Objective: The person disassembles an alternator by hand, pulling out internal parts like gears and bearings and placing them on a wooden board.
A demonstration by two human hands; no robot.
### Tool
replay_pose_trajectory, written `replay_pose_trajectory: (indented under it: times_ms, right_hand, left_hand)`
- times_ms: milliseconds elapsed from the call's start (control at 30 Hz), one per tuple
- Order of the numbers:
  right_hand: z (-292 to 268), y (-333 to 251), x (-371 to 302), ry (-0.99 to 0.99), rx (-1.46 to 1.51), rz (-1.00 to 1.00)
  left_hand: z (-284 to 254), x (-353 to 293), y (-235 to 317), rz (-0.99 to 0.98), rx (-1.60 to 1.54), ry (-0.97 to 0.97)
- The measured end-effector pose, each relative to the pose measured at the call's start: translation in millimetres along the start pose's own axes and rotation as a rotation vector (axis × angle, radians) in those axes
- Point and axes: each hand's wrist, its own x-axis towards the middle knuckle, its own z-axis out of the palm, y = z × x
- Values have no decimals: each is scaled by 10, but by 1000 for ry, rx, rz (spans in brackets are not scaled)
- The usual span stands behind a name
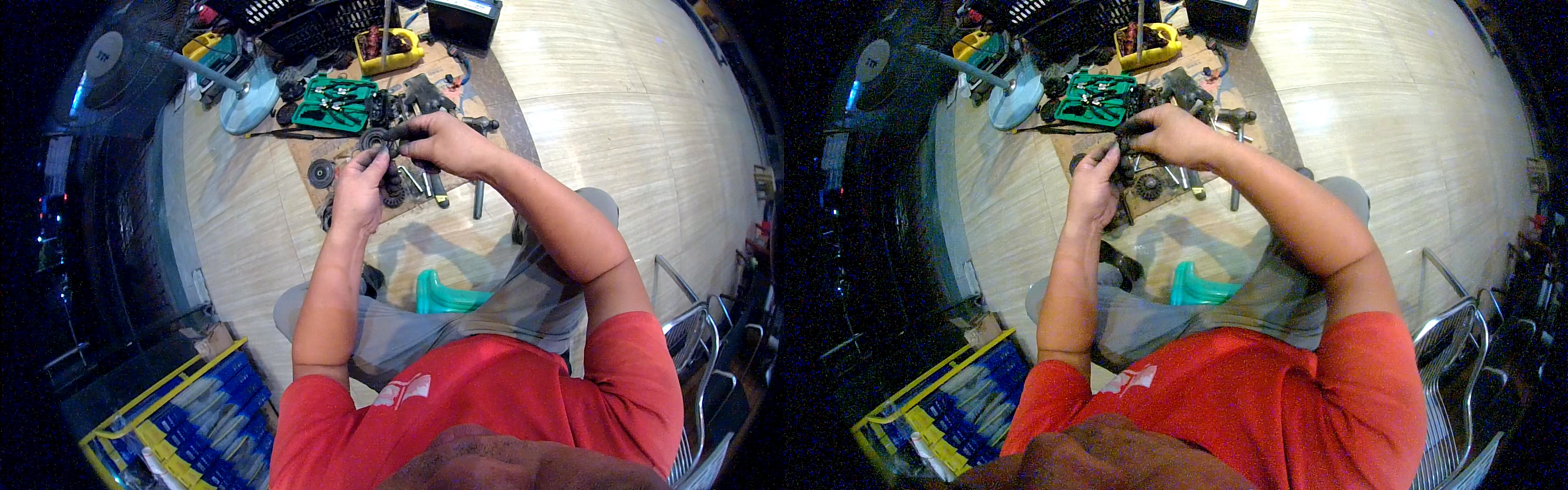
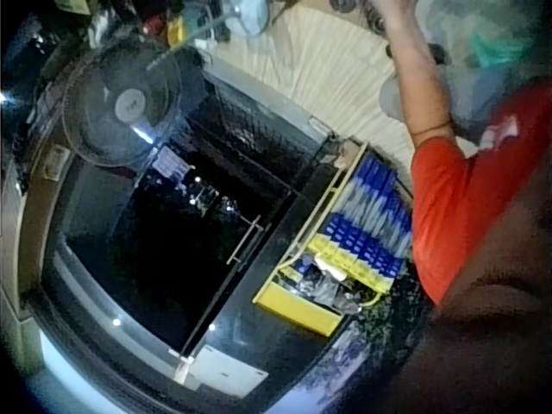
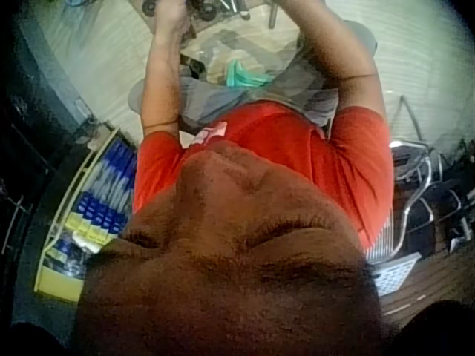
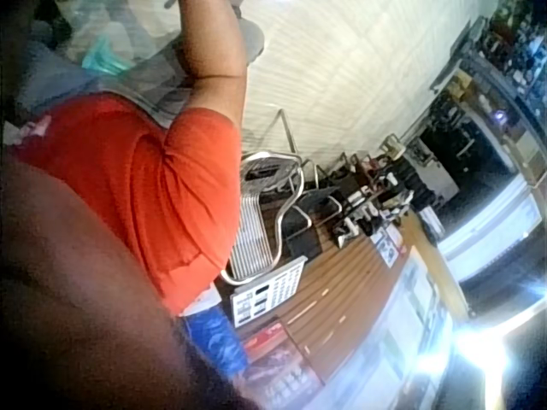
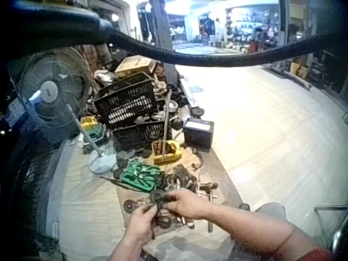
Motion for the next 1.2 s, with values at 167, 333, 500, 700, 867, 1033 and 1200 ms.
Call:
replay_pose_trajectory:
  times_ms: [167,333,500,700,867,1033,1200]
  right_hand:
    - [3,-31,-6,20,-38,-28]
    - [-27,23,41,37,-188,-135]
    - [31,109,40,98,-279,-192]
    - [116,65,-34,152,-487,-230]
    - [155,34,-49,202,-649,-308]
    - [139,54,-57,243,-850,-364]
    - [156,16,-80,177,-968,-315]
  left_hand:
    - [91,-56,68,-17,-128,14]
    - [68,-18,38,61,-90,17]
    - [106,-12,-12,219,173,106]
    - [201,-124,59,270,600,207]
    - [159,-92,45,424,798,241]
    - [157,-73,90,511,955,282]
    - [176,-82,110,489,1043,312]
